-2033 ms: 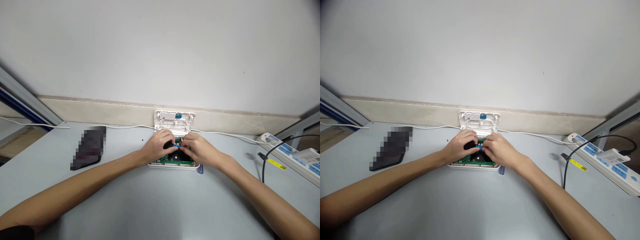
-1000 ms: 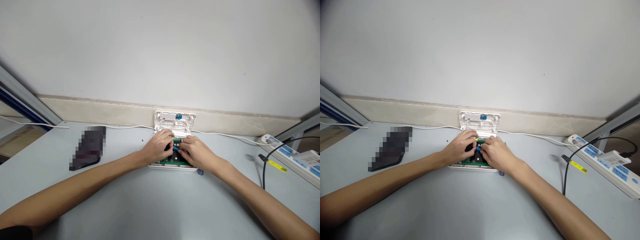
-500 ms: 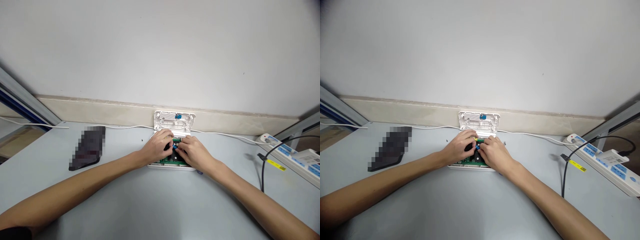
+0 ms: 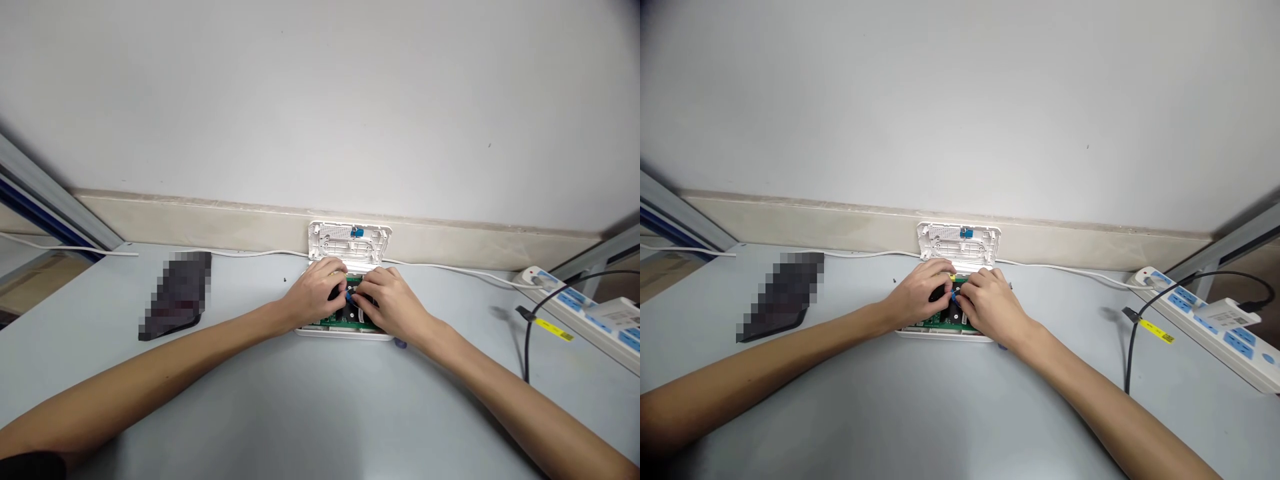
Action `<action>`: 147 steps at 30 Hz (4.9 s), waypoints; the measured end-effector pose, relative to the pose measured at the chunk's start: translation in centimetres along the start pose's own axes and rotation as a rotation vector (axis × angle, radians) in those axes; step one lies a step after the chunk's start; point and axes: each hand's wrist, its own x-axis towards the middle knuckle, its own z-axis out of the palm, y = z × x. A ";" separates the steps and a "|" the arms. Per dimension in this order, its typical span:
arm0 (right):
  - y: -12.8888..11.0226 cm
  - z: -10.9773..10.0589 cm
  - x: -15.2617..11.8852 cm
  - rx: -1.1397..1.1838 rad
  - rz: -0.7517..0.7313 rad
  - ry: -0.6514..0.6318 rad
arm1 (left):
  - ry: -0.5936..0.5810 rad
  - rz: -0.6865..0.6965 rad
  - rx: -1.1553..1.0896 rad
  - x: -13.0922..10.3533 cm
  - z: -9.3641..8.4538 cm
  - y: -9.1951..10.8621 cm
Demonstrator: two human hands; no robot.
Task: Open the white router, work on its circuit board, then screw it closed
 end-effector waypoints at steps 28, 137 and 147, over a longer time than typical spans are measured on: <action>0.9 -0.5 0.2 0.115 -0.012 -0.057 | -0.433 -0.101 0.135 1.3 -4.8 0.0; 1.2 -0.8 0.1 0.046 -0.104 -0.204 | -0.334 0.063 0.159 -2.4 -4.8 -0.5; 1.8 -3.0 0.5 0.178 -0.153 -0.238 | -0.325 0.062 0.105 -2.4 -4.8 -0.6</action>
